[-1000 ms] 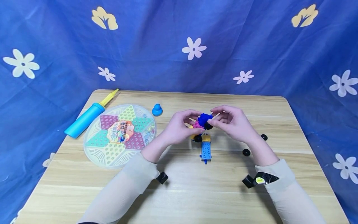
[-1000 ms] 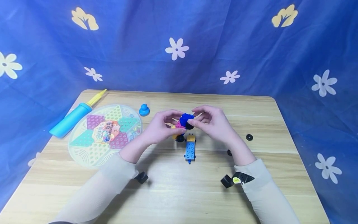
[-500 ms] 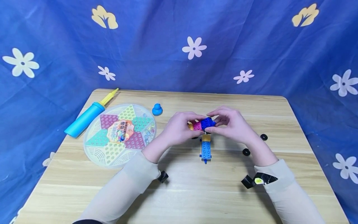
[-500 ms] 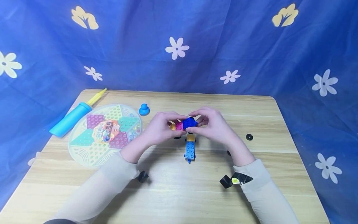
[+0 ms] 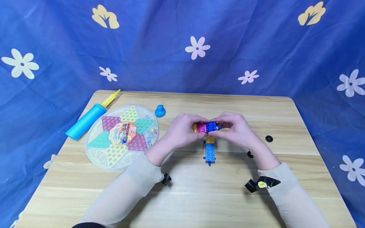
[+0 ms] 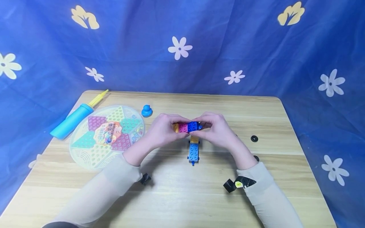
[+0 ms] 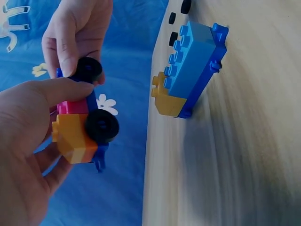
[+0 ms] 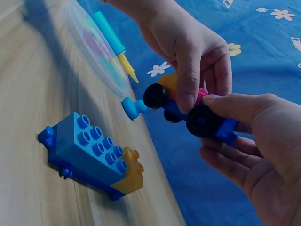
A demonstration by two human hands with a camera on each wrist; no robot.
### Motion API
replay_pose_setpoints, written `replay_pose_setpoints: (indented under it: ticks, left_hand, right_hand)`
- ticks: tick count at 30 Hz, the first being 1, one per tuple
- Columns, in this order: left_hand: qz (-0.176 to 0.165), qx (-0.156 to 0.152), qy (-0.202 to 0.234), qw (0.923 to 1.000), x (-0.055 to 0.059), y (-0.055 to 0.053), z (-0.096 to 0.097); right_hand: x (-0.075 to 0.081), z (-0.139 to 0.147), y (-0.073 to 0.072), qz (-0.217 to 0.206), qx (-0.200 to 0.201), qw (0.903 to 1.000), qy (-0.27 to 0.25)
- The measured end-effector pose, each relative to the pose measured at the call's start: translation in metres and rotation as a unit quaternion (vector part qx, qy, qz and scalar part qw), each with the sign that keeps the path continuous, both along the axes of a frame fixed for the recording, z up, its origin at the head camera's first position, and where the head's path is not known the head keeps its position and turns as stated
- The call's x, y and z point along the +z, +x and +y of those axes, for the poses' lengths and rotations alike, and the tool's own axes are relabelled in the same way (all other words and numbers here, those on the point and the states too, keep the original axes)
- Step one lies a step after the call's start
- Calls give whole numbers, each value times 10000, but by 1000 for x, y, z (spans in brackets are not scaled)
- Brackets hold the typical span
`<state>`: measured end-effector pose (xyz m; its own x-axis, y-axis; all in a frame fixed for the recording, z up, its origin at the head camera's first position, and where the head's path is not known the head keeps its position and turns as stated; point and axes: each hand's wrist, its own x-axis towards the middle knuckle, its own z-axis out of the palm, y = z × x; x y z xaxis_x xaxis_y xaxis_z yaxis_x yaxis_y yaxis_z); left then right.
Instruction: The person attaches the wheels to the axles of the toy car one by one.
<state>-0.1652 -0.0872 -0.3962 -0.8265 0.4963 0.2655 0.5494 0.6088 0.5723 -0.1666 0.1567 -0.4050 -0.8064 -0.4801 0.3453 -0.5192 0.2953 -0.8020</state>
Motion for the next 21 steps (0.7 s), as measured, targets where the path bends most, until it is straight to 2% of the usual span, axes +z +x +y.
replay_pose_setpoints:
  ticks: [6,8,13,18,21]
  left_hand:
    - [481,-64,316,9983,-4,-1,-2]
    - [516,-53,527,9973,-5,-2,-5]
    - [108,-67,1173,9930,-11,-7,-12]
    - [-342,-297,1805,9825,-19,-13,-17]
    - [-496,-332,1984,9783,-22,-17,-17]
  right_hand:
    - [-4,4,-2,251,16,9982,-551]
    - [-5,8,-3,236,-29,9972,-712]
    - [-5,17,-4,36,-277,9950,-960]
    - [-5,21,-5,-240,-378,9933,-1061]
    - [-8,22,-8,-399,-361,9928,-1075]
